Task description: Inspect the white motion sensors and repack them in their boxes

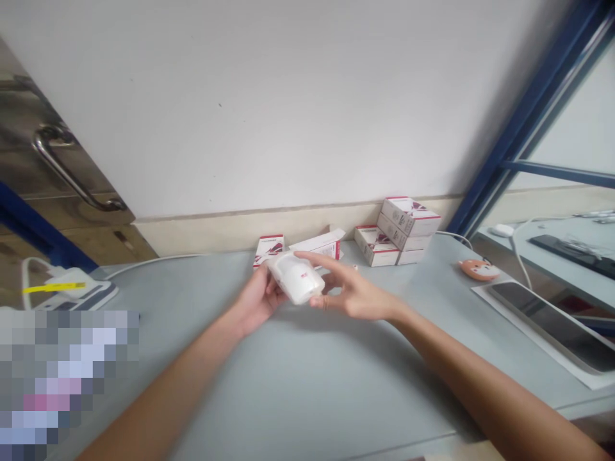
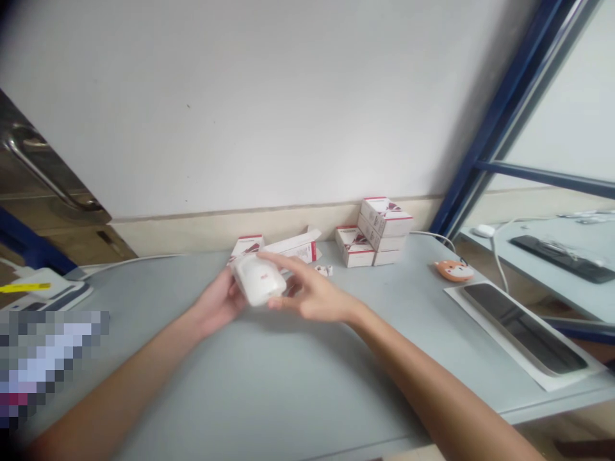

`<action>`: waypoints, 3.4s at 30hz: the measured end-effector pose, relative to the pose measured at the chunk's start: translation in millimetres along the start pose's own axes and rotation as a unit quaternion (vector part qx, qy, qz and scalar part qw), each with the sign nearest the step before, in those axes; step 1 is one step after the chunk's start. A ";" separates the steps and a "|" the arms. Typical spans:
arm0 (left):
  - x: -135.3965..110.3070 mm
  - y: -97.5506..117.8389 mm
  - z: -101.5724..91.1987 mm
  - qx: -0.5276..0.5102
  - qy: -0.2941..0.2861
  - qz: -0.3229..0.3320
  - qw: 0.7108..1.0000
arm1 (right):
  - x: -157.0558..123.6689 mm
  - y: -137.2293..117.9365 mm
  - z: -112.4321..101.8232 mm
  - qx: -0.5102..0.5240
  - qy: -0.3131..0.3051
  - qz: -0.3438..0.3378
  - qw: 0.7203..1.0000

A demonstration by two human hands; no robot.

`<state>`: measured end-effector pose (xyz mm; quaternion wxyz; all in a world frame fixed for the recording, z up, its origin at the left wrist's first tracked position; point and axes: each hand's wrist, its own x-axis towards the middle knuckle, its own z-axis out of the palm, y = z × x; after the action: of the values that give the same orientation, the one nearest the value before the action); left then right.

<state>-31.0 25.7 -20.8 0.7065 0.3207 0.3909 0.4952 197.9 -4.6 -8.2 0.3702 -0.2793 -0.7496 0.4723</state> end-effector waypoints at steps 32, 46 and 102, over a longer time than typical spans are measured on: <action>-12.0 14.7 30.2 0.433 -0.037 0.268 0.860 | 6.4 29.7 -62.1 -0.161 0.335 -0.057 0.927; -39.3 -20.0 8.7 0.342 -0.017 0.323 0.882 | 4.4 5.2 -5.0 -0.114 0.181 -0.042 0.976; -25.9 -47.6 1.5 0.257 -0.076 0.388 0.882 | -3.6 -16.7 6.5 -0.134 0.247 0.029 0.959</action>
<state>-13.6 -13.4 -54.1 0.3788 0.6535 0.2936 0.5858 193.4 -17.2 4.2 0.4890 -0.4558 -0.6831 0.2940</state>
